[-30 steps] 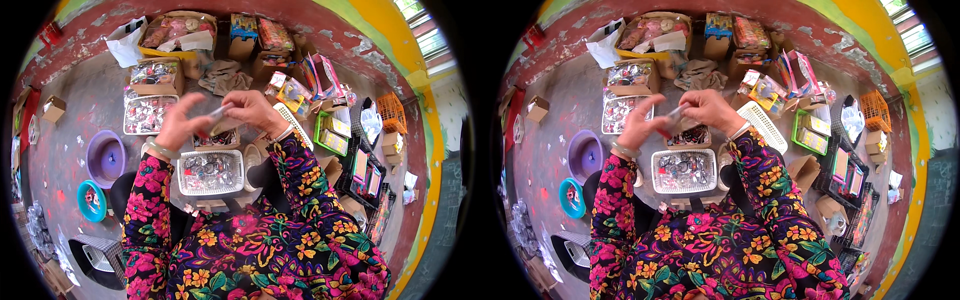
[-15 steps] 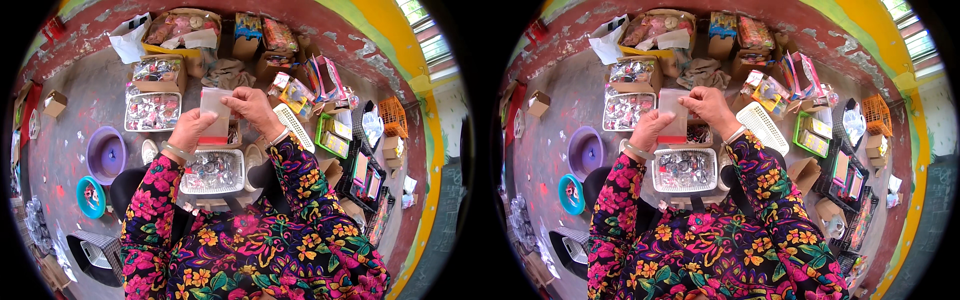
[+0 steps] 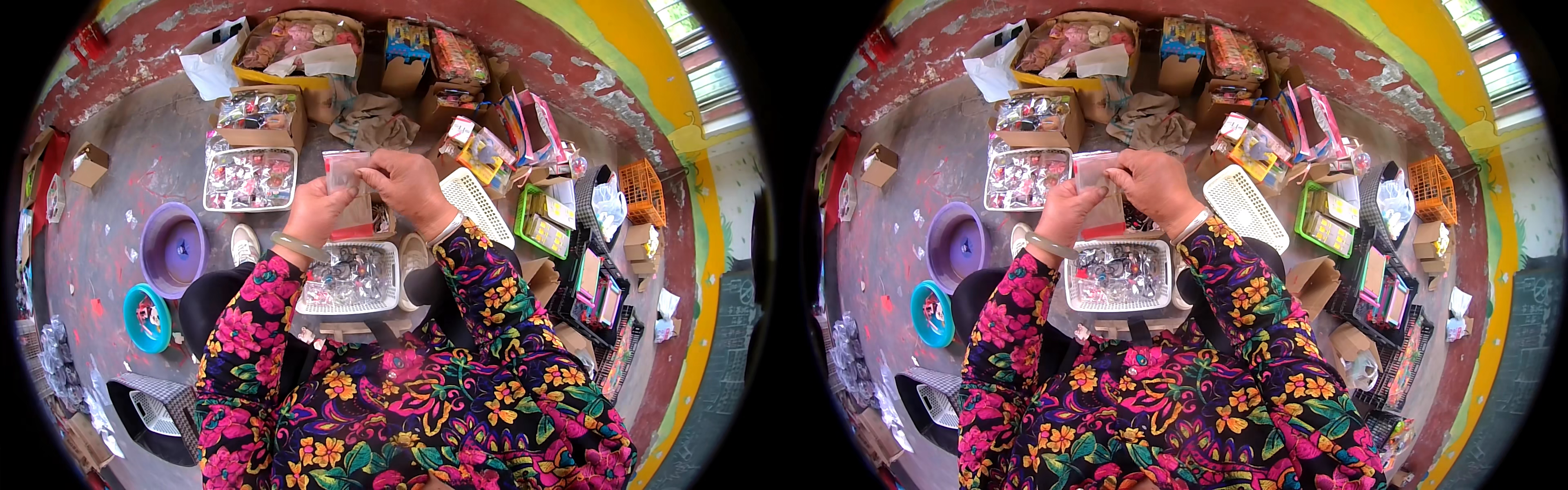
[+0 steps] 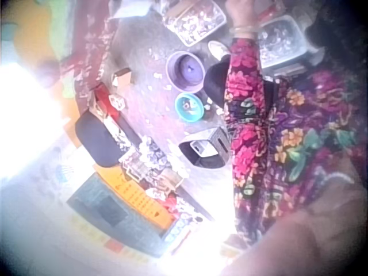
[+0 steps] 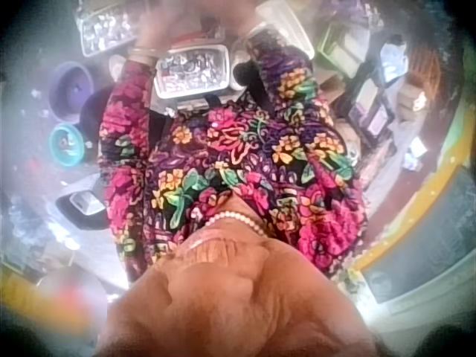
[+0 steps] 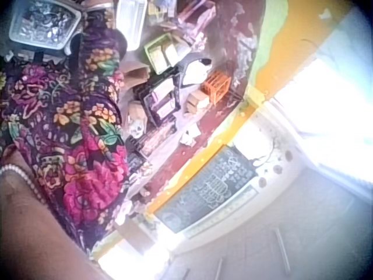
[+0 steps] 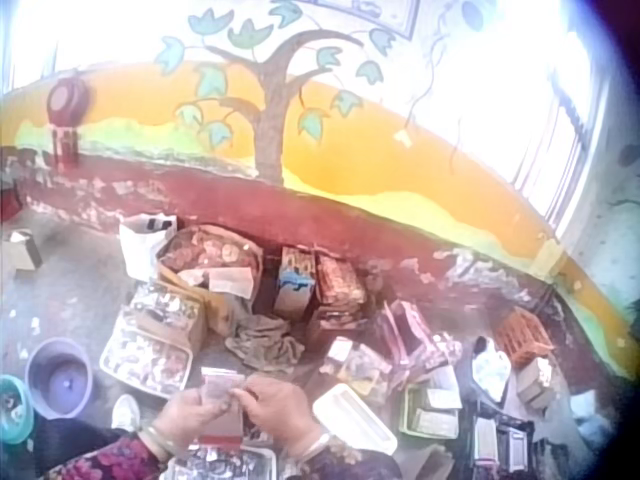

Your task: The person sits on the floor and repeatedly picks up small hair accessories, such as clips and ties, from a white basket. They place each item into a small plastic bag and then put the bag into a cardboard box. The process is repeated for multiple items.

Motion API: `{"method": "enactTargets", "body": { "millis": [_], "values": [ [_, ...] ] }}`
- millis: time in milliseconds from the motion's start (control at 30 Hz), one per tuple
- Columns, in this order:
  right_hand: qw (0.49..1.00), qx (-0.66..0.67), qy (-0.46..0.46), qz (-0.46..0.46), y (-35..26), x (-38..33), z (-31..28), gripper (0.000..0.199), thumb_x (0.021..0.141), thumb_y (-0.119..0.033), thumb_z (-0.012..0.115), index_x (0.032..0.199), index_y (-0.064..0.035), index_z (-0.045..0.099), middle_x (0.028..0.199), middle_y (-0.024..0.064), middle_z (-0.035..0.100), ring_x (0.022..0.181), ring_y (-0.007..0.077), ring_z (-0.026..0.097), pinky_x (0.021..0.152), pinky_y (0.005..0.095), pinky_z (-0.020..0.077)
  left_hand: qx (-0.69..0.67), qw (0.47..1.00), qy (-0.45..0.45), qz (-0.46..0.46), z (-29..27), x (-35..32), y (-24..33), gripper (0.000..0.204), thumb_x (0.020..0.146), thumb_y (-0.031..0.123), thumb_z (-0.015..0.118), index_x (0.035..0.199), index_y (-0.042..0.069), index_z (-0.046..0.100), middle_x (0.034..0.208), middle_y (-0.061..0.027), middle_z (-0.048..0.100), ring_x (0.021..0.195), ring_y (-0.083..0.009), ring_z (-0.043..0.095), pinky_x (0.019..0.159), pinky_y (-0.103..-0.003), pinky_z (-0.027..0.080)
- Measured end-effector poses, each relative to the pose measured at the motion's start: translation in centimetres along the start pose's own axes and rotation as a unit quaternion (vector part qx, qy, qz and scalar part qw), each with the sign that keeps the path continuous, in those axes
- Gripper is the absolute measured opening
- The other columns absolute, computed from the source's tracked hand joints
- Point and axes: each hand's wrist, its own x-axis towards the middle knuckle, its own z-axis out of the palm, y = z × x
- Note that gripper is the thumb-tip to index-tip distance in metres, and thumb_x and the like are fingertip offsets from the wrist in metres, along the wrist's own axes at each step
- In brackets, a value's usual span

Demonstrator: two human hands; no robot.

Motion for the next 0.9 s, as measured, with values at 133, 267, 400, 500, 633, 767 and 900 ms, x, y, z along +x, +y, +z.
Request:
{"method": "enactTargets", "body": {
  "millis": [133,267,400,500,633,767,900],
  "values": [
    [0.979,-0.134,0.052,-0.142,-0.5,-0.1,0.2,0.017,0.075,-0.023,0.063,0.081,-0.0073,0.061,0.073,0.0068,0.06,0.067,0.0258,0.058,0.055,0.0342,0.0429,-0.003,1.0,0.018,0.012,0.7,-0.2,0.6,0.017,0.083,0.007,0.06,0.098,-0.001,0.061,0.089,-0.001,0.062,0.077,-0.0061,0.055,0.069,-0.021,0.045],
    [0.998,0.003,0.031,-0.056,-1.0,-0.3,0.5,0.013,0.075,-0.017,0.063,0.08,-0.0052,0.061,0.074,0.0055,0.061,0.067,0.0203,0.059,0.056,0.0294,0.0437,0.015,1.0,0.009,0.002,0.4,-0.3,0.6,0.018,0.083,0.009,0.061,0.097,-0.001,0.061,0.089,-0.0012,0.062,0.078,-0.0064,0.055,0.07,-0.021,0.045],
    [0.942,0.304,-0.062,0.131,0.0,-0.1,0.7,0.009,0.075,-0.009,0.063,0.08,-0.0014,0.062,0.071,0.0018,0.06,0.064,0.0086,0.055,0.058,0.0224,0.043,0.021,1.0,-0.002,-0.009,-0.2,0.0,-0.2,0.021,0.083,0.01,0.061,0.102,0.001,0.06,0.094,-0.0018,0.062,0.081,-0.008,0.057,0.075,-0.023,0.045],
    [0.937,0.327,-0.073,0.105,-0.1,0.1,-0.6,0.009,0.077,-0.006,0.063,0.085,-0.0015,0.062,0.073,-0.0038,0.056,0.069,0.0022,0.047,0.06,0.0189,0.04,-0.087,0.994,-0.003,-0.058,-0.2,-0.1,0.2,0.022,0.083,0.01,0.061,0.102,0.001,0.059,0.094,-0.0024,0.062,0.08,-0.0088,0.058,0.074,-0.023,0.046],
    [0.961,0.264,-0.041,0.073,-0.4,0.0,-0.4,0.011,0.075,-0.005,0.063,0.085,-0.0006,0.062,0.073,-0.0009,0.058,0.068,0.0045,0.049,0.06,0.0205,0.0411,-0.154,0.983,-0.003,-0.102,0.3,-0.8,1.8,0.02,0.083,0.011,0.062,0.099,0.0,0.06,0.09,-0.0024,0.062,0.079,-0.0078,0.057,0.071,-0.022,0.046],
    [0.97,0.231,-0.071,0.031,0.0,0.1,0.0,0.013,0.071,-0.005,0.061,0.083,-0.0007,0.063,0.07,0.0043,0.059,0.063,0.0117,0.055,0.058,0.0249,0.0433,-0.022,0.999,-0.012,-0.031,0.0,-0.3,0.7,0.019,0.082,0.008,0.061,0.1,-0.001,0.06,0.091,-0.0035,0.062,0.079,-0.0087,0.058,0.071,-0.022,0.047],
    [0.989,0.131,-0.031,-0.058,0.0,-0.1,0.1,0.012,0.069,-0.007,0.061,0.08,-0.0021,0.063,0.07,0.01,0.058,0.062,0.0226,0.057,0.058,0.0297,0.0443,0.045,0.998,-0.024,-0.028,-0.2,0.0,0.2,0.021,0.082,0.008,0.061,0.101,-0.002,0.06,0.091,-0.0037,0.062,0.081,-0.0087,0.058,0.072,-0.022,0.046]
  ]
}}
